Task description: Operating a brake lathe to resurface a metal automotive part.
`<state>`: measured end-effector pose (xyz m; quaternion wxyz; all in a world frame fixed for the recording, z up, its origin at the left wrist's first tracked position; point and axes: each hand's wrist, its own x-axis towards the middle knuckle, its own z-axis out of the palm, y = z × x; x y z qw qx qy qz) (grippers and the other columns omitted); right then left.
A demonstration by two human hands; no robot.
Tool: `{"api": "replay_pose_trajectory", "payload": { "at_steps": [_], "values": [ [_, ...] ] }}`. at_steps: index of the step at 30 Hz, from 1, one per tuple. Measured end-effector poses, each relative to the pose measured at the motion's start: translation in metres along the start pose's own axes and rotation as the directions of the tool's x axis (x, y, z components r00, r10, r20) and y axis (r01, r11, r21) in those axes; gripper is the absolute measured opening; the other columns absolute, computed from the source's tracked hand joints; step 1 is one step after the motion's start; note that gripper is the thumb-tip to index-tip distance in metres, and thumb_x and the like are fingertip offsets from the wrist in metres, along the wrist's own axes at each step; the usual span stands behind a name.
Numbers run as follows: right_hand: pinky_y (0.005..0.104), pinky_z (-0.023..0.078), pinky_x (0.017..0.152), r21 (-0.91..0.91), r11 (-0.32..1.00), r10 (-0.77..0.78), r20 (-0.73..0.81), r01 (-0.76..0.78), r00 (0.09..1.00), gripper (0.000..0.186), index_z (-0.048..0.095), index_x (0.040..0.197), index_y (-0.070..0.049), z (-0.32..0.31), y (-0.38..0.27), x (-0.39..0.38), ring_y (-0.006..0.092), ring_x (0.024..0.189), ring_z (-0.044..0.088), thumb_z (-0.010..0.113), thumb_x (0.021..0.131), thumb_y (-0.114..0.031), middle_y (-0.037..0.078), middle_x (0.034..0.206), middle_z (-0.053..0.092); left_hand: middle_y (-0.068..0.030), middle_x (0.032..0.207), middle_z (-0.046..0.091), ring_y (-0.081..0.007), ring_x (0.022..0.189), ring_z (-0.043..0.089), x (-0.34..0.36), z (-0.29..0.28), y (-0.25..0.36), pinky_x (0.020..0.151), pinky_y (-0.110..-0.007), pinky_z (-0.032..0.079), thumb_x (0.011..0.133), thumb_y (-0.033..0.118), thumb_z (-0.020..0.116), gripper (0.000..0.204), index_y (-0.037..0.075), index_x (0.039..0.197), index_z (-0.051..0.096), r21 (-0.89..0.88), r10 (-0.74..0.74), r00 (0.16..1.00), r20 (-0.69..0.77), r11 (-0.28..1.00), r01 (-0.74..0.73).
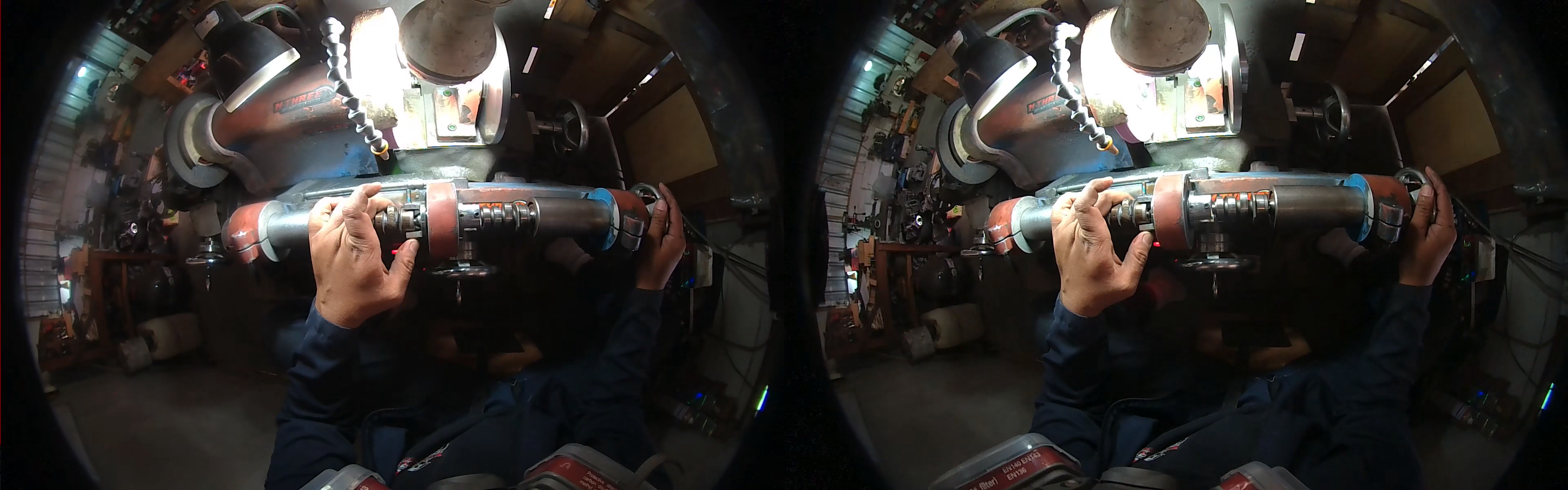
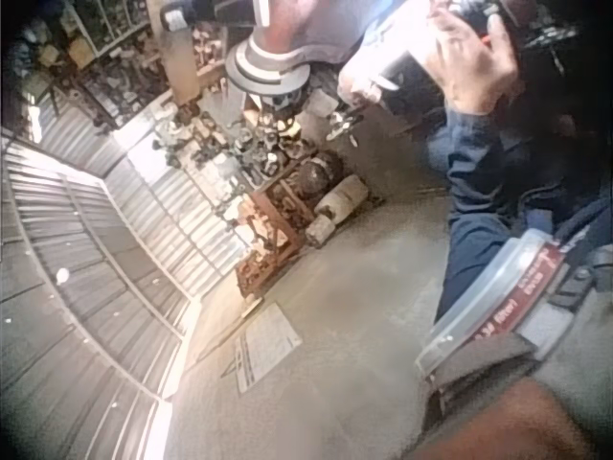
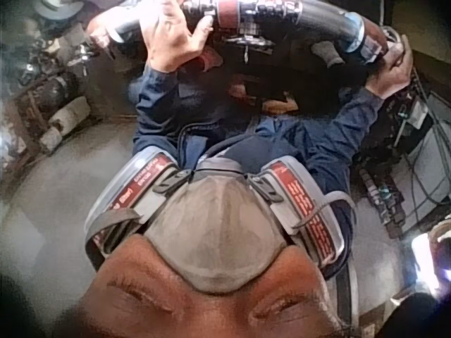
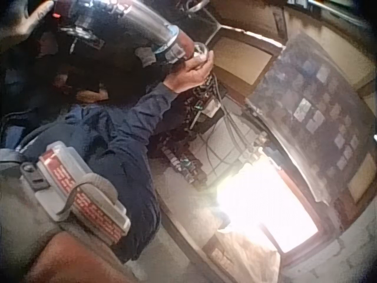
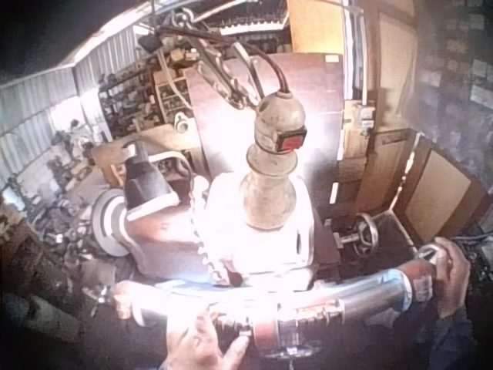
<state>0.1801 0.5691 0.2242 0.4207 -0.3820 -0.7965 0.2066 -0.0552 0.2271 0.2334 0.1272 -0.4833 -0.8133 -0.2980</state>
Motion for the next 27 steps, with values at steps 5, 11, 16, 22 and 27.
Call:
{"api": "replay_pose_trajectory", "payload": {
  "at_steps": [5,11,16,22,27],
  "values": [
    [0.0346,0.05,0.095,0.018,1.0,0.02,0.004,-0.02,1.0,0.034,0.066,0.124,-0.001,-0.0002,-0.0015,-0.0002,0.0234,0.108,0.066,0.052,0.104,-0.024,0.016,0.117,0.07,-0.01,0.102,0.069,-0.0341,0.096,0.062,0.0011,-0.0009,0.0011,0.101,-0.05,0.031,0.075,0.018,0.076,0.075,-0.004,0.134,0.036,-0.011,0.009,1.0,0.019,1.0,-0.008],
    [0.035,0.049,0.096,-0.013,1.0,-0.013,0.003,0.013,1.0,0.034,0.067,0.123,0.0,0.0006,-0.0034,0.0001,0.025,0.108,0.066,0.052,0.103,-0.024,0.017,0.116,0.07,-0.0099,0.104,0.07,-0.0336,0.098,0.062,0.0017,-0.0022,0.0035,0.103,-0.049,0.031,0.076,0.019,0.075,0.076,-0.003,0.138,0.036,0.001,0.0,1.0,0.023,1.0,0.0],
    [0.0352,0.049,0.096,0.025,1.0,0.01,0.015,-0.01,1.0,0.036,0.066,0.123,0.001,-0.001,-0.0043,0.0006,0.0249,0.109,0.066,0.052,0.103,-0.025,0.017,0.115,0.07,-0.0073,0.104,0.069,-0.0301,0.098,0.064,0.0023,-0.0011,0.0041,0.102,-0.049,0.034,0.072,0.018,0.077,0.075,-0.004,0.134,0.04,0.018,0.013,1.0,0.011,1.0,-0.013],
    [0.0348,0.049,0.096,0.003,1.0,0.0,0.031,0.0,1.0,0.037,0.065,0.123,0.001,-0.0024,-0.0038,0.0014,0.0239,0.109,0.065,0.052,0.104,-0.026,0.016,0.116,0.07,-0.0094,0.106,0.069,-0.0333,0.1,0.06,-0.0005,0.0007,0.0017,0.103,-0.05,0.03,0.079,0.022,0.073,0.075,-0.003,0.139,0.035,0.01,0.024,1.0,0.02,1.0,-0.024],
    [0.0346,0.049,0.097,0.02,1.0,0.008,0.031,-0.009,1.0,0.035,0.065,0.123,0.001,-0.0024,-0.0025,0.0011,0.0238,0.109,0.065,0.052,0.103,-0.025,0.016,0.117,0.07,-0.0079,0.108,0.068,-0.0334,0.103,0.058,-0.0018,0.0025,0.0007,0.104,-0.05,0.03,0.08,0.023,0.072,0.076,-0.002,0.139,0.034,0.032,0.035,0.999,0.021,0.999,-0.036]
  ]
}}
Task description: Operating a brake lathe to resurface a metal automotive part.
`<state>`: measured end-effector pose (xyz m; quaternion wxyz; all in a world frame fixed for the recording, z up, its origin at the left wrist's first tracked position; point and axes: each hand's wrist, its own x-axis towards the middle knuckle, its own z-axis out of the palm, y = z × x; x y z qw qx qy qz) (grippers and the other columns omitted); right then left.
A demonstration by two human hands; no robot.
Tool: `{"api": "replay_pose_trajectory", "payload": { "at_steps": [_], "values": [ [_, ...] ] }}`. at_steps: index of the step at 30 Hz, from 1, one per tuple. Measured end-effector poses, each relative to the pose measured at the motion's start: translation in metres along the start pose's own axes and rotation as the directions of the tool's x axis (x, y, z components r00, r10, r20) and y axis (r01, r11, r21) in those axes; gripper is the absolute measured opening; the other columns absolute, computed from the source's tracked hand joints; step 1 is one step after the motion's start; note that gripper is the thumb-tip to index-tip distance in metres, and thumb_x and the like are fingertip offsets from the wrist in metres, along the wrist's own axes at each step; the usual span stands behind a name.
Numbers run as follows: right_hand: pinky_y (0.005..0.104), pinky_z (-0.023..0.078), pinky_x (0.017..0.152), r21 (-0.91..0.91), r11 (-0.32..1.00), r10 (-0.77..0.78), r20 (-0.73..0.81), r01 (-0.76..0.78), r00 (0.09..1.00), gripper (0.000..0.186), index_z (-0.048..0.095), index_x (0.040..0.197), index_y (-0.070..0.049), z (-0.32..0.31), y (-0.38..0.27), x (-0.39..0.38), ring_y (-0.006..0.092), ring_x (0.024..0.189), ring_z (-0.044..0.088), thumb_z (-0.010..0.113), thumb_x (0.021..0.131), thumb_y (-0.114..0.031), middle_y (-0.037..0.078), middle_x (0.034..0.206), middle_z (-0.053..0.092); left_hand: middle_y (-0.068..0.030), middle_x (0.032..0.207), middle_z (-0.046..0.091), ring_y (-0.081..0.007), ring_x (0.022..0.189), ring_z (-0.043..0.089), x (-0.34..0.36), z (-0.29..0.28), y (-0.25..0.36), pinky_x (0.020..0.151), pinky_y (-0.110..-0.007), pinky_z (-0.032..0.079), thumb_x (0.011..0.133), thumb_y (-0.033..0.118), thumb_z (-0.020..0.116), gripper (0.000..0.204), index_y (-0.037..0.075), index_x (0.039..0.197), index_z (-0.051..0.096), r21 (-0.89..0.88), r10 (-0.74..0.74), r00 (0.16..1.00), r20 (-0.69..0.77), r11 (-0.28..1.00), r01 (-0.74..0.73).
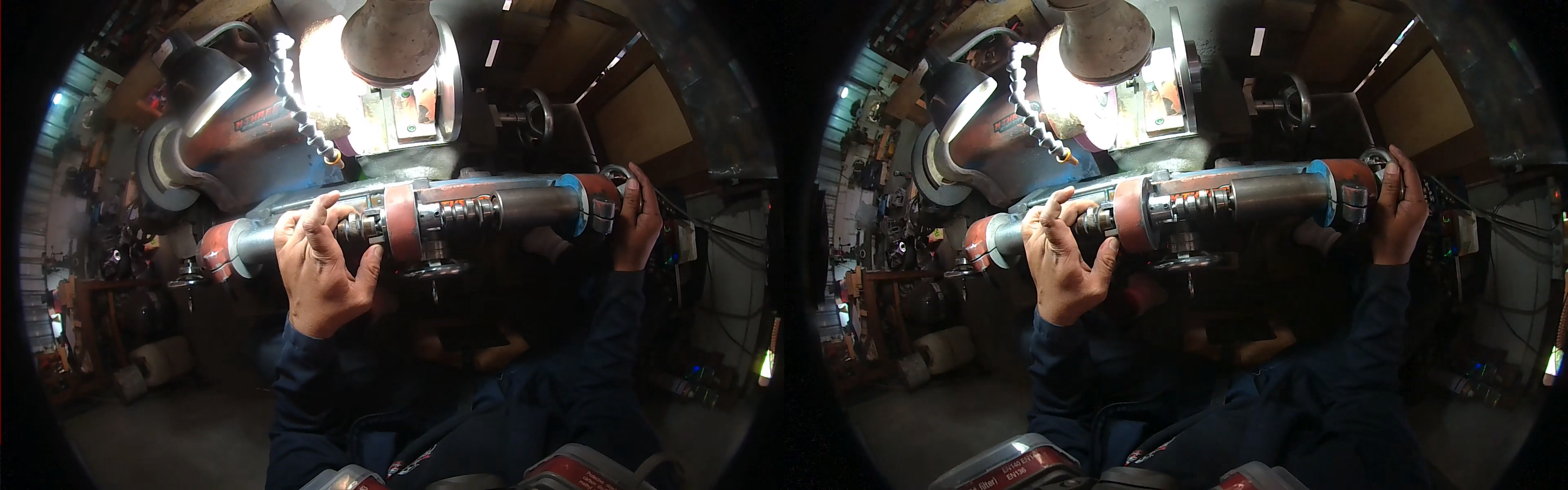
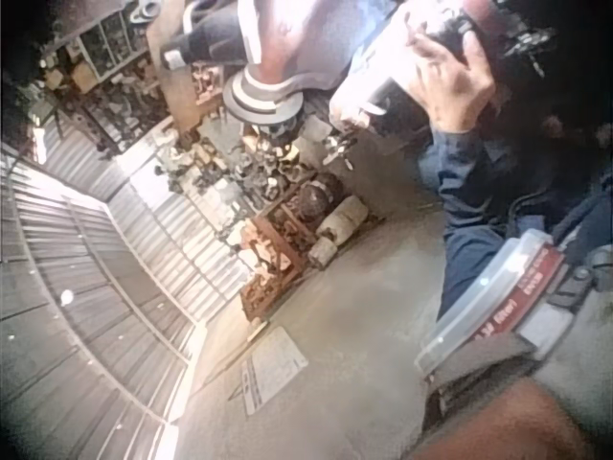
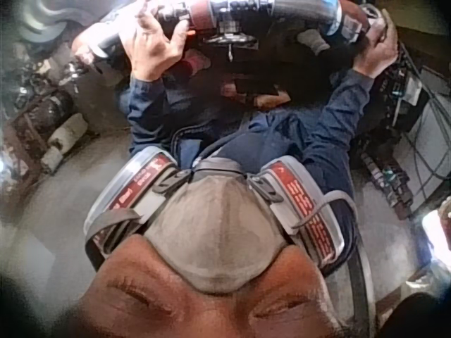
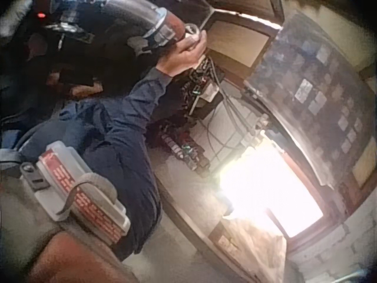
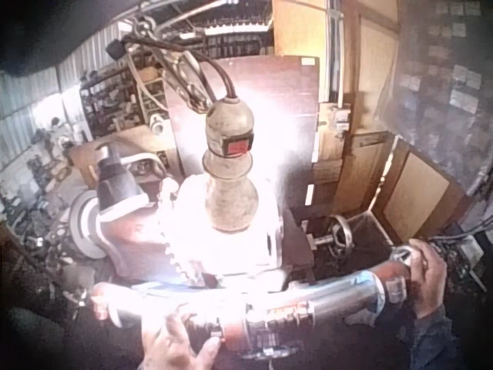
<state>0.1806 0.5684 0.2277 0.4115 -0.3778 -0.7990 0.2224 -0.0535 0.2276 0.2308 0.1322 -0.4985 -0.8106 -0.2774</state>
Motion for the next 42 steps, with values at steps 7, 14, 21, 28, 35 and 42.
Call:
{"api": "replay_pose_trajectory", "payload": {
  "at_steps": [7,14,21,28,35,42],
  "values": [
    [0.0343,0.049,0.097,-0.01,1.0,0.02,0.001,-0.02,1.0,0.034,0.066,0.123,0.001,0.0003,-0.0015,0.0004,0.0237,0.109,0.065,0.052,0.103,-0.023,0.016,0.116,0.07,-0.0073,0.109,0.067,-0.0334,0.103,0.057,-0.0014,0.0003,-0.0011,0.104,-0.05,0.03,0.08,0.024,0.072,0.076,-0.001,0.14,0.034,0.0,-0.001,1.0,0.003,1.0,0.001],
    [0.0338,0.049,0.096,-0.015,1.0,-0.001,-0.007,0.001,1.0,0.034,0.066,0.123,0.001,-0.0001,-0.0011,0.0008,0.0231,0.109,0.066,0.052,0.103,-0.023,0.016,0.116,0.07,-0.009,0.111,0.067,-0.0334,0.102,0.06,0.0022,-0.002,0.0012,0.1,-0.05,0.033,0.077,0.021,0.074,0.077,-0.002,0.137,0.033,0.025,0.023,1.0,-0.01,0.999,-0.023],
    [0.0336,0.05,0.095,-0.006,1.0,0.017,0.002,-0.017,1.0,0.033,0.066,0.123,0.001,0.0016,-0.0025,0.0002,0.0229,0.108,0.066,0.052,0.104,-0.022,0.015,0.116,0.07,-0.0103,0.112,0.067,-0.0328,0.101,0.063,0.0031,-0.0049,0.0032,0.098,-0.051,0.035,0.074,0.019,0.076,0.079,-0.004,0.135,0.032,0.048,0.01,1.0,0.013,0.999,-0.011],
    [0.0337,0.051,0.093,-0.011,1.0,0.001,-0.022,-0.001,1.0,0.033,0.066,0.123,0.0,0.0006,-0.0026,-0.0006,0.0228,0.106,0.067,0.052,0.104,-0.022,0.016,0.115,0.071,-0.0101,0.116,0.065,-0.0374,0.108,0.056,0.0014,-0.0009,-0.0005,0.101,-0.051,0.032,0.079,0.026,0.073,0.071,-0.004,0.131,0.036,0.047,0.032,0.999,-0.008,0.998,-0.032],
    [0.0341,0.05,0.094,-0.026,1.0,-0.009,-0.017,0.008,1.0,0.033,0.066,0.124,0.0,0.0016,-0.0032,-0.0011,0.0229,0.107,0.066,0.051,0.104,-0.022,0.016,0.116,0.07,-0.0111,0.115,0.065,-0.038,0.107,0.057,-0.0001,-0.0013,-0.0003,0.101,-0.052,0.032,0.079,0.026,0.073,0.071,-0.006,0.131,0.036,0.043,-0.004,1.0,0.017,0.999,0.003],
    [0.0341,0.051,0.094,-0.034,0.999,-0.007,-0.028,0.007,1.0,0.033,0.066,0.124,-0.001,0.0027,-0.003,-0.001,0.0228,0.107,0.066,0.051,0.104,-0.022,0.016,0.116,0.07,-0.0118,0.115,0.065,-0.0377,0.108,0.057,-0.0014,-0.0003,-0.0023,0.102,-0.052,0.032,0.079,0.025,0.074,0.077,-0.007,0.133,0.03,0.046,0.015,1.0,0.005,0.999,-0.016]
  ]
}}
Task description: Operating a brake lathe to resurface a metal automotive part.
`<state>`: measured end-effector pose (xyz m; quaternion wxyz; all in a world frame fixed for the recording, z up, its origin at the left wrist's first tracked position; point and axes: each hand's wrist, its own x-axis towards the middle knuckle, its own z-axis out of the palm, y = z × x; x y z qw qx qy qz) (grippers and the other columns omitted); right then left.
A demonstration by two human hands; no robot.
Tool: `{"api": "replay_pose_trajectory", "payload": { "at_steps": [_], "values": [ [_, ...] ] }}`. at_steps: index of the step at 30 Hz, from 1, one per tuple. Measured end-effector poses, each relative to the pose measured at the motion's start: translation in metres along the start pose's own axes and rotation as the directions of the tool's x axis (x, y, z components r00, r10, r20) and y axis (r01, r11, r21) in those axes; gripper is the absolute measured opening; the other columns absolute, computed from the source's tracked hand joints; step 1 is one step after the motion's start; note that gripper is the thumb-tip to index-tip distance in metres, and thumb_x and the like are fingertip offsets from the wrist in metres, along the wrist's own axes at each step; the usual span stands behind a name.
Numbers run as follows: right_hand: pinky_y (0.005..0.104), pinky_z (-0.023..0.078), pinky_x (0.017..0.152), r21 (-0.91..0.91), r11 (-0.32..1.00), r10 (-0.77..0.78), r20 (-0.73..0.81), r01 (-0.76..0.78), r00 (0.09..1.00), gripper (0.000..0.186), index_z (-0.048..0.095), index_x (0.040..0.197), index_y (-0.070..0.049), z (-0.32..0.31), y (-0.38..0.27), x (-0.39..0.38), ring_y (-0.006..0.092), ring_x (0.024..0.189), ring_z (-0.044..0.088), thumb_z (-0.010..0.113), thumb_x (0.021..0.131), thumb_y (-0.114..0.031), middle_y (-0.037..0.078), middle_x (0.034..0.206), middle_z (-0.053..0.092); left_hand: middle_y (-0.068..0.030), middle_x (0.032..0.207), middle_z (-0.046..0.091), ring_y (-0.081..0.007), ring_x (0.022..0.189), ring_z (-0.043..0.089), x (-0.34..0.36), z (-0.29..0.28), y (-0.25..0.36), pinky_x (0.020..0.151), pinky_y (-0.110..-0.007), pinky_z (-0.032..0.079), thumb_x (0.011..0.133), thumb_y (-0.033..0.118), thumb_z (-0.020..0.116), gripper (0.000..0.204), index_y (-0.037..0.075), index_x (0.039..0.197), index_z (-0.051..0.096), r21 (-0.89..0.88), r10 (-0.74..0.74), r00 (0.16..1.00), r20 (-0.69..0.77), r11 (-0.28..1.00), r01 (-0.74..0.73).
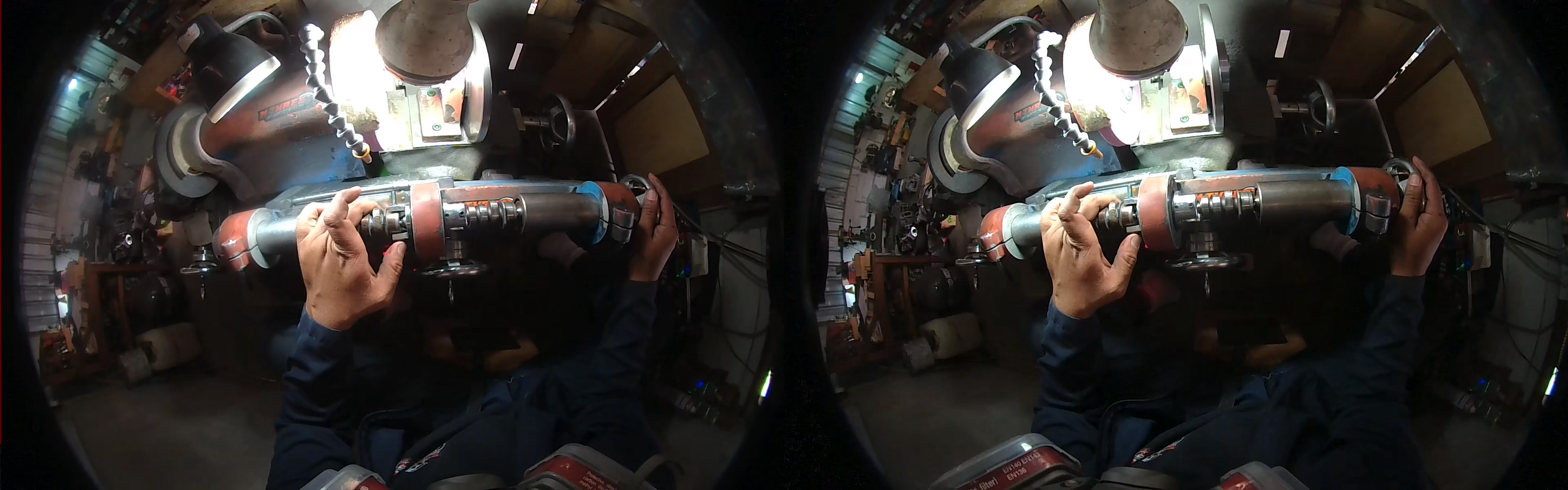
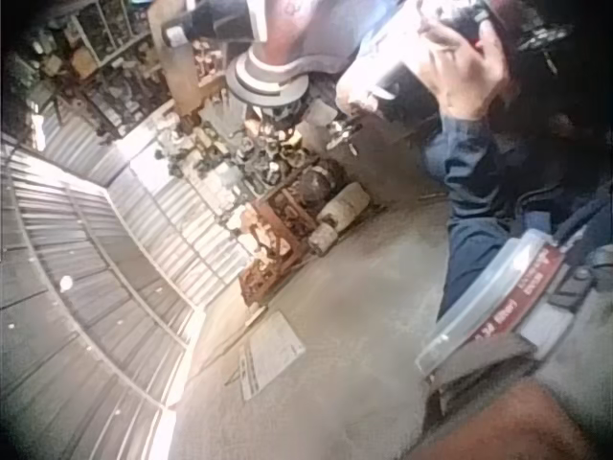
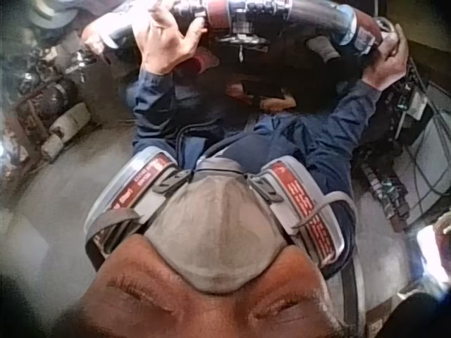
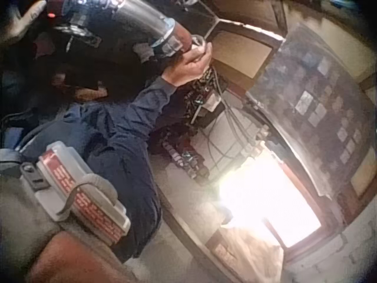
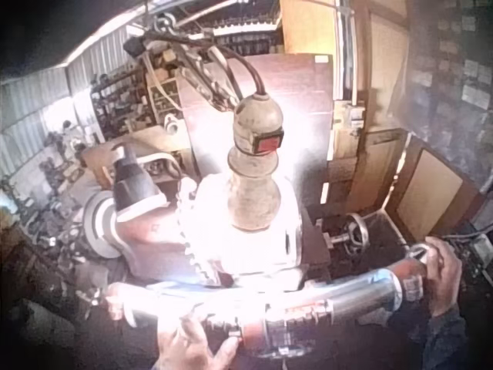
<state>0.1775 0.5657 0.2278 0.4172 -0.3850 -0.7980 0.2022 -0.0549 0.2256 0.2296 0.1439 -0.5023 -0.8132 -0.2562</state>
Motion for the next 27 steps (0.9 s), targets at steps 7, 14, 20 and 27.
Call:
{"api": "replay_pose_trajectory", "payload": {
  "at_steps": [7,14,20,27],
  "values": [
    [0.034,0.05,0.094,-0.01,1.0,-0.001,0.009,0.001,1.0,0.033,0.067,0.124,-0.002,-0.0017,0.0033,0.0014,0.0231,0.107,0.066,0.052,0.104,-0.022,0.016,0.116,0.07,-0.0114,0.114,0.066,-0.0378,0.111,0.056,0.0009,-0.0005,0.0004,0.101,-0.053,0.032,0.079,0.024,0.073,0.082,-0.008,0.137,0.025,0.027,0.015,1.0,0.019,1.0,-0.015],
    [0.0339,0.05,0.093,-0.031,0.999,-0.014,0.02,0.015,1.0,0.032,0.066,0.124,-0.002,-0.0023,0.002,0.0026,0.0223,0.106,0.066,0.052,0.104,-0.022,0.015,0.116,0.07,-0.0119,0.113,0.066,-0.0376,0.114,0.056,-0.001,0.0017,-0.0024,0.101,-0.053,0.032,0.08,0.023,0.073,0.084,-0.01,0.138,0.022,-0.004,0.027,1.0,0.005,1.0,-0.027],
    [0.0328,0.051,0.092,-0.006,1.0,0.002,0.028,-0.002,1.0,0.032,0.066,0.124,-0.002,-0.0017,0.0026,0.0026,0.0214,0.105,0.067,0.052,0.104,-0.022,0.015,0.115,0.071,-0.012,0.114,0.065,-0.038,0.114,0.055,0.0003,-0.0013,0.0007,0.101,-0.054,0.032,0.079,0.024,0.073,0.08,-0.009,0.134,0.027,0.01,0.0,0.999,0.032,1.0,0.0],
    [0.0324,0.051,0.091,-0.021,1.0,-0.005,0.02,0.005,1.0,0.032,0.066,0.124,-0.001,-0.0023,0.0006,0.0031,0.0209,0.104,0.067,0.053,0.104,-0.023,0.014,0.115,0.071,-0.0127,0.115,0.065,-0.0382,0.11,0.056,0.0003,0.0001,0.0001,0.101,-0.053,0.032,0.078,0.024,0.074,0.075,-0.008,0.131,0.032,-0.024,0.004,1.0,-0.002,1.0,-0.004]
  ]
}}
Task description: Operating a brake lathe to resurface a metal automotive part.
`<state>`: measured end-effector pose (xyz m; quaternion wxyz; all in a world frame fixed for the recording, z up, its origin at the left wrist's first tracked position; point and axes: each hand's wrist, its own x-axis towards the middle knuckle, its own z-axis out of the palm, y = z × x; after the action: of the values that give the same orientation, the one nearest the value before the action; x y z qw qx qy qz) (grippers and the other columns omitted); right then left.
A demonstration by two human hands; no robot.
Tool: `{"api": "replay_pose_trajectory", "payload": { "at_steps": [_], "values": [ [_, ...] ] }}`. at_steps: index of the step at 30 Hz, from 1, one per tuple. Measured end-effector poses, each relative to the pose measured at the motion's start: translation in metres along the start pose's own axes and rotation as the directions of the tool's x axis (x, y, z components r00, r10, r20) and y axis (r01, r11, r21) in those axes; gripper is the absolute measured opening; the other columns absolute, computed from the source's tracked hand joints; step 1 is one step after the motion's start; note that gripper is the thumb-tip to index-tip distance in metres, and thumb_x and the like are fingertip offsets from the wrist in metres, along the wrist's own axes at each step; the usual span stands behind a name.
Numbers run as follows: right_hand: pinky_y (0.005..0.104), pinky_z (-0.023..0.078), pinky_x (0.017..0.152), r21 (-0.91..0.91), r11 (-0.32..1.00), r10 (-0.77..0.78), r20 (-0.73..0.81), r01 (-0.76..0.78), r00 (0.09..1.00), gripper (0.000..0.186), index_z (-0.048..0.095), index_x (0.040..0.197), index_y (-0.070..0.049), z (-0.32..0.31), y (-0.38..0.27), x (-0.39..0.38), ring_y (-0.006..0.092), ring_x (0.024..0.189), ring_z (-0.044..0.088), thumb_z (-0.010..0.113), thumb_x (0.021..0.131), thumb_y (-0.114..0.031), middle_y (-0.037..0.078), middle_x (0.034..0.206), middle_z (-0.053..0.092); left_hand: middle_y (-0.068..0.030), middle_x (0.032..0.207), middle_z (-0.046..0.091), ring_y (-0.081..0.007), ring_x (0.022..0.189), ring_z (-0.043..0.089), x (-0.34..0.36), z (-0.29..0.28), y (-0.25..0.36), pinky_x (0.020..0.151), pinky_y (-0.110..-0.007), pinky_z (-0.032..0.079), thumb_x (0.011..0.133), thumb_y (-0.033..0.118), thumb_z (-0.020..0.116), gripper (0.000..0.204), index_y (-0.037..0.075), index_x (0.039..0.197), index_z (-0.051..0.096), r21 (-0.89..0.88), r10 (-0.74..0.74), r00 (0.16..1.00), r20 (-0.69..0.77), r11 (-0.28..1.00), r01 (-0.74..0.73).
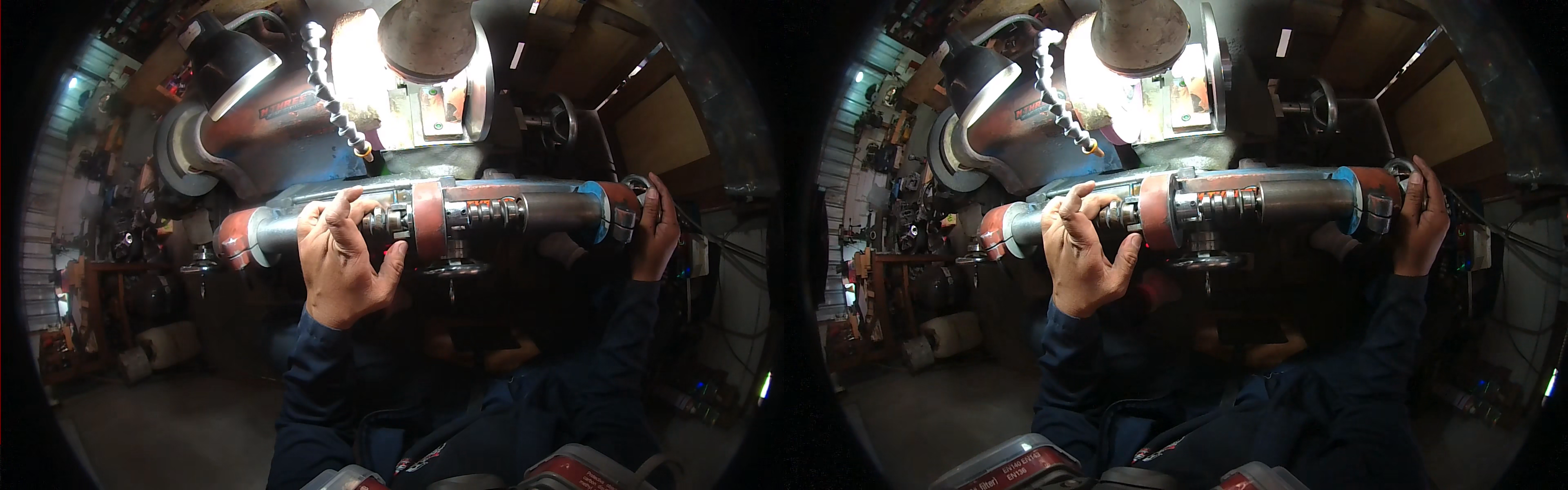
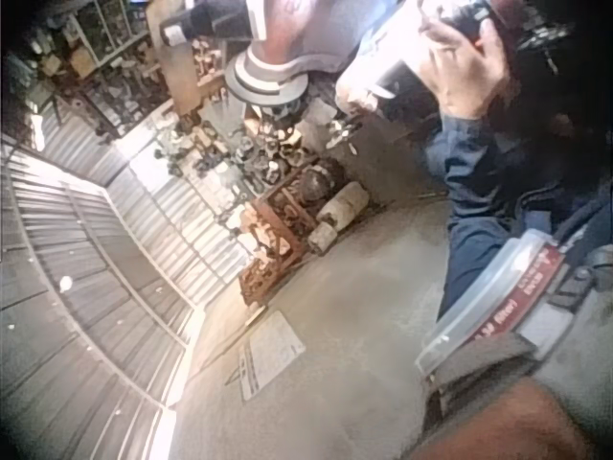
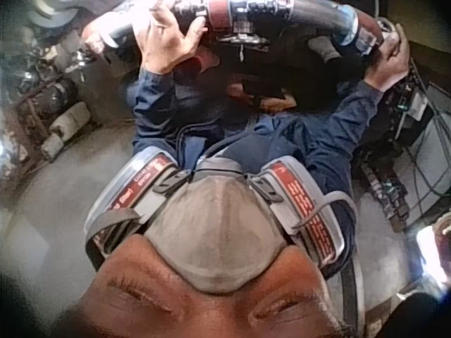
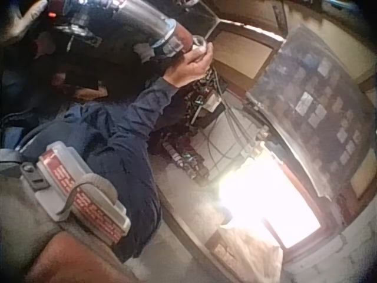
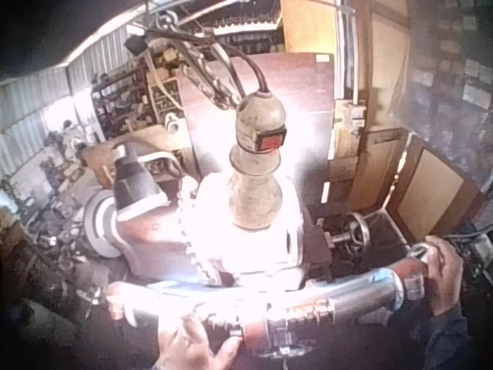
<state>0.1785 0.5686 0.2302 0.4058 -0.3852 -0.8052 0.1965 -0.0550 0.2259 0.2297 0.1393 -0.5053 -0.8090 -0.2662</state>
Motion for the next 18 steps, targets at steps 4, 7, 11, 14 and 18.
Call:
{"api": "replay_pose_trajectory", "payload": {
  "at_steps": [4,7,11,14,18],
  "values": [
    [0.0324,0.051,0.092,0.01,1.0,0.02,0.009,-0.02,1.0,0.032,0.066,0.124,-0.001,0.0002,0.0001,0.0003,0.0207,0.104,0.067,0.053,0.104,-0.022,0.014,0.114,0.071,-0.0133,0.114,0.065,-0.0387,0.107,0.057,0.0008,-0.0012,-0.0004,0.101,-0.053,0.033,0.078,0.024,0.074,0.075,-0.007,0.132,0.033,0.021,0.009,1.0,0.0,1.0,-0.009],
    [0.0326,0.051,0.092,0.007,1.0,0.024,0.011,-0.024,1.0,0.032,0.066,0.124,-0.001,0.0005,-0.0004,-0.0003,0.0209,0.104,0.067,0.053,0.104,-0.022,0.014,0.114,0.071,-0.0135,0.115,0.065,-0.0388,0.106,0.057,0.0003,-0.0007,0.0002,0.101,-0.052,0.033,0.078,0.024,0.074,0.074,-0.007,0.132,0.034,0.016,0.006,1.0,0.0,1.0,-0.006],
    [0.0327,0.051,0.092,0.012,1.0,0.02,0.007,-0.02,1.0,0.032,0.066,0.123,-0.001,0.0005,-0.0011,-0.0006,0.0213,0.104,0.067,0.053,0.104,-0.022,0.015,0.113,0.071,-0.0135,0.115,0.065,-0.0388,0.106,0.057,0.0011,-0.0001,0.0003,0.101,-0.052,0.033,0.079,0.025,0.074,0.073,-0.007,0.131,0.035,0.011,0.01,1.0,-0.003,1.0,-0.01],
    [0.0329,0.051,0.092,0.004,1.0,0.006,0.009,-0.006,1.0,0.032,0.066,0.123,-0.001,-0.0005,0.0001,0.0003,0.0215,0.105,0.067,0.052,0.104,-0.021,0.015,0.113,0.071,-0.0135,0.115,0.065,-0.0386,0.107,0.056,0.0016,-0.002,0.0016,0.101,-0.052,0.033,0.079,0.026,0.073,0.072,-0.007,0.131,0.035,0.042,0.005,1.0,0.007,0.999,-0.006],
    [0.0333,0.05,0.093,0.016,1.0,-0.003,0.016,0.002,1.0,0.032,0.066,0.123,0.0,-0.0002,0.0024,0.0011,0.022,0.106,0.067,0.053,0.103,-0.021,0.015,0.115,0.071,-0.0131,0.115,0.065,-0.0386,0.108,0.056,0.0008,-0.0018,0.0007,0.101,-0.052,0.033,0.08,0.027,0.073,0.071,-0.007,0.13,0.036,0.023,0.009,1.0,-0.002,1.0,-0.009]
  ]
}}
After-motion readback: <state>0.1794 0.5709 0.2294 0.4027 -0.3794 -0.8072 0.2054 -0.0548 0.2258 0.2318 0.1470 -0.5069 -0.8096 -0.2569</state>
